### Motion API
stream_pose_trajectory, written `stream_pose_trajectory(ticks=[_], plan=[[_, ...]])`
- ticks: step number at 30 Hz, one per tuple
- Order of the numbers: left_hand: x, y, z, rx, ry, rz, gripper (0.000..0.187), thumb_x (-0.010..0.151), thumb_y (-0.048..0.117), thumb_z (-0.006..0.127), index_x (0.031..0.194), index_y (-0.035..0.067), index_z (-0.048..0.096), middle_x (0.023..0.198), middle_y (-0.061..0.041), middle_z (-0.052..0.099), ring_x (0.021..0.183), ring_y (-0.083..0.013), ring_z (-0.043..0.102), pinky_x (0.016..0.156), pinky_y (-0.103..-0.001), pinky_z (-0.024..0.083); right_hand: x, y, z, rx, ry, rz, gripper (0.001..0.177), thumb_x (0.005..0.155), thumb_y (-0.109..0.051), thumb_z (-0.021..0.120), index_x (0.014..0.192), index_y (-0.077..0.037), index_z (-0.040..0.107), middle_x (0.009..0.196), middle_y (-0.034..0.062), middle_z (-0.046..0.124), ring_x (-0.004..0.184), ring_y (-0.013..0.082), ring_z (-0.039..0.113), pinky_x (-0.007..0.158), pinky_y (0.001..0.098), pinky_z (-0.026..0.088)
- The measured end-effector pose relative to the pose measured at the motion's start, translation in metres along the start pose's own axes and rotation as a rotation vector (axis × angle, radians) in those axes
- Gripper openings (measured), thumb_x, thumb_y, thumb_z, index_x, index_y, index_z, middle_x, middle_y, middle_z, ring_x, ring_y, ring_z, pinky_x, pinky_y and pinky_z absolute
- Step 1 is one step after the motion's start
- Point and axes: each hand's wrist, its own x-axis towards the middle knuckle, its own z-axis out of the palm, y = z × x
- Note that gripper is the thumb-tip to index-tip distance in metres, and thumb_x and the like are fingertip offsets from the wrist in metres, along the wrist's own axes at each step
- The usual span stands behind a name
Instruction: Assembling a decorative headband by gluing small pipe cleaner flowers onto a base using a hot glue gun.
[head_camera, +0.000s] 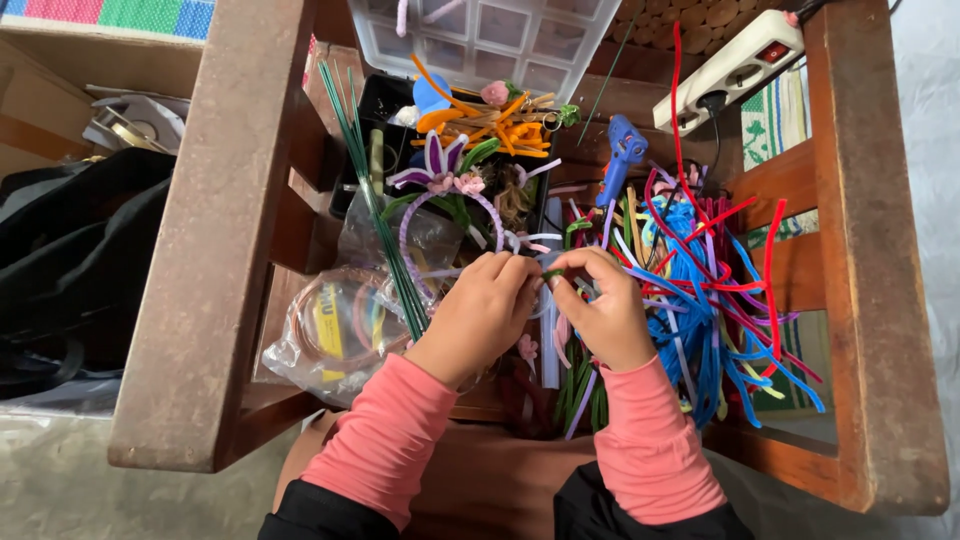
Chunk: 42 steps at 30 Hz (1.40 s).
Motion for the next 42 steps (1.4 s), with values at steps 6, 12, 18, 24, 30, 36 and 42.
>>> stream_pose_trajectory(ticks=[6, 12, 18, 24, 30, 36, 42], plan=[[-0.002, -0.004, -0.003, -0.072, -0.07, -0.072, 0.008, 0.091, 0.007, 0.067, 0.098, 0.005, 0.064, 0.072, -0.007, 0.055, 0.066, -0.0286, 0.064, 0.061, -0.035, 0.054, -0.002, 0.006, 0.001, -0.224, -0.008, -0.209, 0.005, 0.085, -0.01, 0.074, 0.089, -0.013, 0.075, 0.087, 0.0019, 0.071, 0.08, 0.0251, 0.07, 0.077, 0.036, 0.055], [-0.005, -0.008, -0.001, -0.16, -0.177, -0.187, 0.007, 0.091, 0.01, 0.065, 0.097, 0.006, 0.065, 0.073, -0.009, 0.058, 0.069, -0.0286, 0.066, 0.059, -0.034, 0.056, -0.009, 0.006, -0.001, -0.519, -0.042, -0.207, 0.004, 0.091, -0.022, 0.071, 0.093, -0.026, 0.073, 0.092, -0.0102, 0.07, 0.09, 0.0149, 0.068, 0.091, 0.033, 0.043], [-0.002, -0.006, -0.005, -0.22, -0.256, -0.24, 0.008, 0.094, 0.01, 0.063, 0.098, 0.003, 0.066, 0.075, -0.01, 0.061, 0.07, -0.0267, 0.067, 0.059, -0.032, 0.057, -0.011, 0.012, -0.001, -0.541, -0.082, -0.226, 0.004, 0.093, -0.02, 0.069, 0.096, -0.023, 0.071, 0.092, -0.0096, 0.07, 0.09, 0.0147, 0.068, 0.095, 0.0367, 0.042], [-0.002, -0.01, 0.0, -0.222, -0.288, -0.266, 0.013, 0.096, 0.012, 0.06, 0.1, 0.001, 0.067, 0.075, -0.011, 0.062, 0.07, -0.0244, 0.066, 0.056, -0.029, 0.057, -0.011, 0.019, 0.003, -0.592, -0.083, -0.276, 0.006, 0.092, -0.018, 0.068, 0.097, -0.022, 0.069, 0.092, -0.0089, 0.067, 0.089, 0.0136, 0.068, 0.093, 0.0351, 0.044], [-0.002, -0.01, 0.001, -0.226, -0.301, -0.307, 0.014, 0.097, 0.013, 0.059, 0.101, 0.001, 0.067, 0.076, -0.01, 0.061, 0.068, -0.0232, 0.065, 0.054, -0.028, 0.057, -0.01, 0.02, 0.006, -0.536, -0.08, -0.252, 0.008, 0.091, -0.015, 0.067, 0.098, -0.02, 0.068, 0.09, -0.007, 0.066, 0.085, 0.0147, 0.069, 0.086, 0.0336, 0.048], [0.01, -0.006, -0.013, -0.349, -0.345, -0.447, 0.024, 0.1, 0.016, 0.054, 0.109, -0.002, 0.067, 0.083, -0.017, 0.065, 0.074, -0.0286, 0.067, 0.059, -0.035, 0.058, -0.005, 0.014, -0.002, -0.111, -0.093, -0.022, 0.009, 0.09, -0.012, 0.072, 0.099, -0.013, 0.075, 0.091, 0.0026, 0.074, 0.082, 0.0202, 0.073, 0.081, 0.0329, 0.056], [0.009, -0.005, -0.011, -0.468, -0.303, -0.561, 0.03, 0.103, 0.024, 0.051, 0.11, 0.0, 0.067, 0.084, -0.017, 0.066, 0.076, -0.031, 0.069, 0.061, -0.038, 0.058, -0.003, 0.008, -0.003, 0.123, -0.074, 0.107, 0.011, 0.092, -0.014, 0.075, 0.101, -0.009, 0.078, 0.089, 0.0037, 0.074, 0.079, 0.01, 0.067, 0.079, 0.0292, 0.056]])
